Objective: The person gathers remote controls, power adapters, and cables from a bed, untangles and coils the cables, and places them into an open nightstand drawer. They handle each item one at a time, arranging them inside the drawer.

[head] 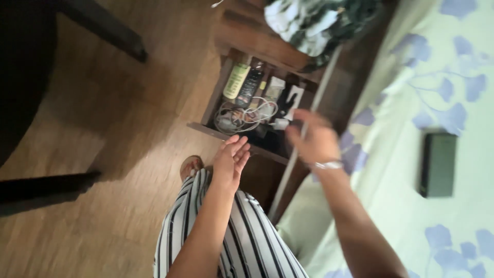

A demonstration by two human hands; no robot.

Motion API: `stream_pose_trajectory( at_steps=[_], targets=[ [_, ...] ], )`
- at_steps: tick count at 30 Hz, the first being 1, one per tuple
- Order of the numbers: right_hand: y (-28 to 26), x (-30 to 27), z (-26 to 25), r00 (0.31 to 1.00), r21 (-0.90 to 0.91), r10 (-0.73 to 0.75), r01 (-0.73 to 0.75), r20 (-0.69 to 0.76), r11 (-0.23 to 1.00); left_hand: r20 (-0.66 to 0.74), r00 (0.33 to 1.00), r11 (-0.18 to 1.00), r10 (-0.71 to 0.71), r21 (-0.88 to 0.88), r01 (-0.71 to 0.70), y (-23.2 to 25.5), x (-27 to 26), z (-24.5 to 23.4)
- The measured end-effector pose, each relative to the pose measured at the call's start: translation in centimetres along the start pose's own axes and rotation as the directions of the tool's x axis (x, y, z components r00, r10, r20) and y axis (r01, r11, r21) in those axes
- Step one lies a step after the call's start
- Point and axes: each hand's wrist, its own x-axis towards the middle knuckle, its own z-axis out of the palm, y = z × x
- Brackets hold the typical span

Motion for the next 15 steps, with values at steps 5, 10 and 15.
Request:
stream_pose_trajectory(
  at_steps=[5, 10, 15],
  targets=[
    [10.7, -8.7, -12.4, 0.842, -0.447, -0.155, -0.111, -0.517, 0.888, 0.118, 0.993, 0.999, -0.024, 0.048, 0.019, -2.9, -2.9, 4.1],
    [18.0, -12.8, -13.8, 0.756, -0.199, 0.396, -0.559, -0.521, 0.805, 0.231, 0.969, 0.985, -0.085, 0.168, 0.047, -5.3, -6.7, 8.2],
    [13.9, -11.9, -14.9, 0.727, 0.037, 0.546, -0.587, -0.416, 0.809, 0.315, 0.943, 0.951, -0.108, 0.308, 0.006, -8.0, -10.1, 10.6]
  ],
)
